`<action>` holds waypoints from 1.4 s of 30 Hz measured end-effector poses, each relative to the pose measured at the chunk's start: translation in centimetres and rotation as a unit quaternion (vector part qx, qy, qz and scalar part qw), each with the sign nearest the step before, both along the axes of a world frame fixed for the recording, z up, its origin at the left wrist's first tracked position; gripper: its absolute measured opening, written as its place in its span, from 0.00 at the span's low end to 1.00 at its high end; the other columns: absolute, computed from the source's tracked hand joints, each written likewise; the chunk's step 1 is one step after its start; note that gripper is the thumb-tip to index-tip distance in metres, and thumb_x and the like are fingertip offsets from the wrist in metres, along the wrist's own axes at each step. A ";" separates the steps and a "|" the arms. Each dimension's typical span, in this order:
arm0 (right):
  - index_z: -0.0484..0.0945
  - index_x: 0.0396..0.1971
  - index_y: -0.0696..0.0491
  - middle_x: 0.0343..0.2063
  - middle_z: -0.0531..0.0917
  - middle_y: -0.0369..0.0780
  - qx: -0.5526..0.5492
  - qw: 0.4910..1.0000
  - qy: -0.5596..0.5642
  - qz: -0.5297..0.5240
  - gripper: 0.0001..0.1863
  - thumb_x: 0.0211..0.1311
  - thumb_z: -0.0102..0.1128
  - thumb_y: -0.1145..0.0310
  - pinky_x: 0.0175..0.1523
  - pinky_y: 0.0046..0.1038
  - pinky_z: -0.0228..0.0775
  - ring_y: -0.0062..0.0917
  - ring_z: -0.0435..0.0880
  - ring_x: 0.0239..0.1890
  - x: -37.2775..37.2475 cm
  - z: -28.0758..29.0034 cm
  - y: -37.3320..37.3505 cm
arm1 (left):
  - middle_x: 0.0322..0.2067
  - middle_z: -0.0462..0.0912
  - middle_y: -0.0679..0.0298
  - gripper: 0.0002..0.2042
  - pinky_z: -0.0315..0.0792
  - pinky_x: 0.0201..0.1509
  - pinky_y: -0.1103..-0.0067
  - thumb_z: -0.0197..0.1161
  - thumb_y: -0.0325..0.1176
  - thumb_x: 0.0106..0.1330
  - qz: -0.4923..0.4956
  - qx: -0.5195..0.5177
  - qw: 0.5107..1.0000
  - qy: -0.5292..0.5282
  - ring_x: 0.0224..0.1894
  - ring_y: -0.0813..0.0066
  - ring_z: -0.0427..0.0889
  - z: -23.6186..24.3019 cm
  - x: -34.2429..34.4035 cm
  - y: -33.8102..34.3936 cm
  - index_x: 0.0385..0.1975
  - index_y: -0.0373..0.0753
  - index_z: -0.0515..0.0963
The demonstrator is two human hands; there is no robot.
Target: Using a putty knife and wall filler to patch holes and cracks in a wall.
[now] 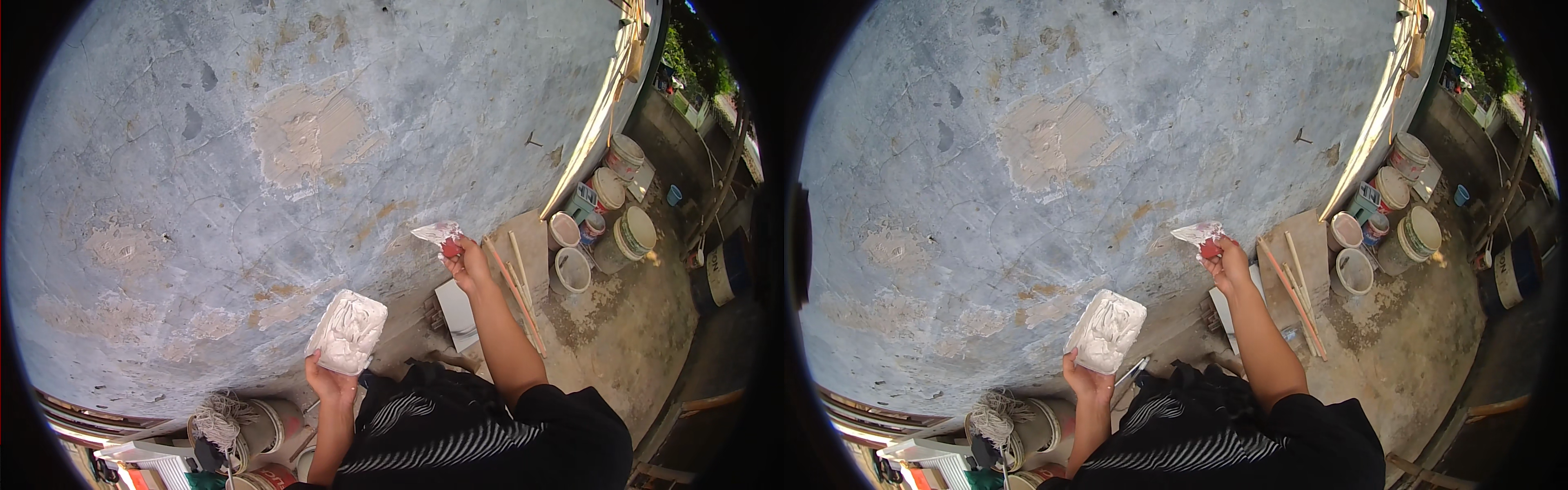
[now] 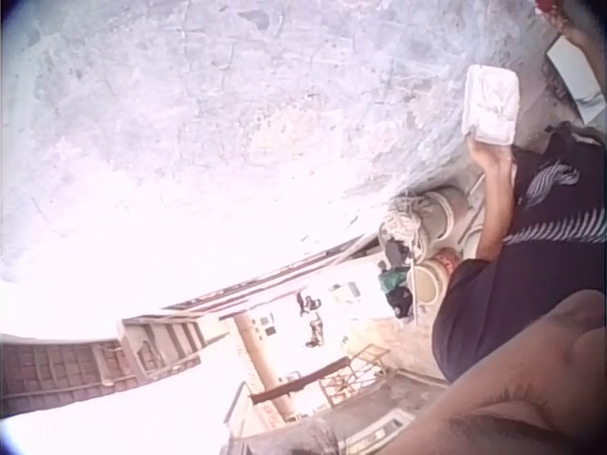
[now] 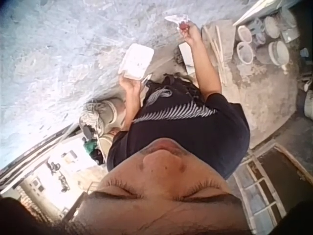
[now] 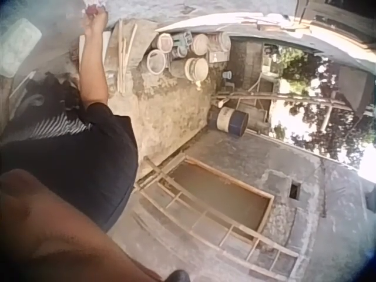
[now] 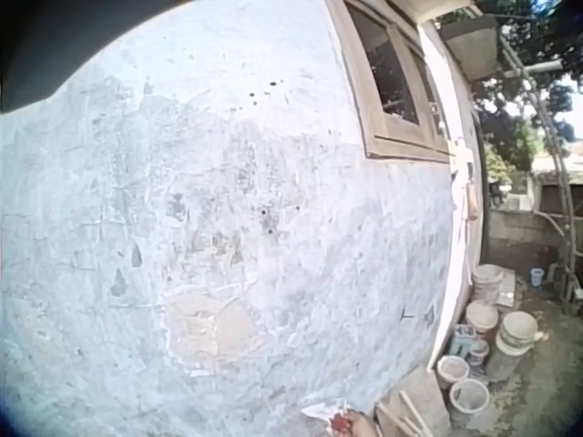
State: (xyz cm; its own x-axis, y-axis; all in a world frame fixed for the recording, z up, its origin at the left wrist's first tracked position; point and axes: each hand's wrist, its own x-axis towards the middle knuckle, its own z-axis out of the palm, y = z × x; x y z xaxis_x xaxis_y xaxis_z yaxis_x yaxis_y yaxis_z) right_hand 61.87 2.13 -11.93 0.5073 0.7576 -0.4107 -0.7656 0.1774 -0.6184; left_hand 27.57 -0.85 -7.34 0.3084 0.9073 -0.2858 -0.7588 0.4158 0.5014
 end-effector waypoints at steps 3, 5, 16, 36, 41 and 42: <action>0.75 0.41 0.53 0.36 0.82 0.39 -0.014 1.000 -0.010 0.014 0.07 0.65 0.51 0.70 0.41 0.31 0.79 0.26 0.83 0.34 -0.7 -2.0 -0.6 | 0.66 0.67 0.50 0.36 0.61 0.72 0.57 0.55 0.44 0.58 -0.003 -0.003 1.000 0.003 0.68 0.50 0.67 -0.3 0.0 0.1 0.68 0.32 0.61; 0.75 0.40 0.53 0.35 0.83 0.39 -0.060 0.996 -0.029 0.056 0.08 0.65 0.50 0.70 0.39 0.31 0.80 0.26 0.83 0.34 -2.0 -2.8 -0.3 | 0.66 0.67 0.50 0.36 0.61 0.72 0.57 0.55 0.44 0.58 -0.004 -0.006 1.000 0.002 0.68 0.50 0.67 -0.4 0.0 0.2 0.68 0.32 0.61; 0.73 0.35 0.60 0.31 0.80 0.45 -0.080 0.994 -0.015 0.069 0.07 0.64 0.48 0.73 0.40 0.35 0.84 0.32 0.82 0.34 -2.1 -3.0 4.5 | 0.66 0.67 0.50 0.36 0.61 0.72 0.57 0.55 0.43 0.58 0.001 -0.008 1.000 -0.004 0.68 0.50 0.67 -0.3 -0.4 -0.1 0.68 0.33 0.60; 0.70 0.28 0.58 0.27 0.75 0.43 -0.071 0.995 0.056 0.037 0.04 0.61 0.48 0.74 0.41 0.35 0.87 0.31 0.80 0.29 -0.6 -2.3 3.8 | 0.66 0.67 0.51 0.36 0.61 0.72 0.57 0.54 0.43 0.59 0.005 -0.003 1.000 -0.008 0.68 0.51 0.67 -1.2 -0.7 0.3 0.68 0.33 0.61; 0.70 0.29 0.62 0.29 0.75 0.47 -0.110 0.992 0.028 0.061 0.05 0.60 0.47 0.75 0.41 0.39 0.87 0.36 0.80 0.31 -1.6 -3.8 4.8 | 0.66 0.67 0.51 0.36 0.61 0.72 0.57 0.54 0.44 0.59 -0.005 -0.017 1.000 -0.004 0.68 0.50 0.67 -0.8 -0.4 0.2 0.68 0.33 0.61; 0.70 0.30 0.63 0.29 0.75 0.47 -0.094 0.994 0.038 0.048 0.05 0.60 0.47 0.76 0.42 0.39 0.87 0.36 0.80 0.31 -1.4 -3.7 5.5 | 0.66 0.67 0.51 0.36 0.61 0.72 0.57 0.54 0.44 0.59 -0.007 -0.017 1.000 -0.004 0.68 0.50 0.67 -0.7 -0.2 0.2 0.68 0.33 0.61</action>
State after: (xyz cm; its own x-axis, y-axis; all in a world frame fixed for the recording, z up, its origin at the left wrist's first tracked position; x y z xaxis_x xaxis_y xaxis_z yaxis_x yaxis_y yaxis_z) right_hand 60.43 7.59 -15.61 0.3982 0.7075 -0.5838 -0.8195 -0.0116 -0.5730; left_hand 27.37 -0.64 -8.03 0.3238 0.8926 -0.3137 -0.7560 0.4434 0.4815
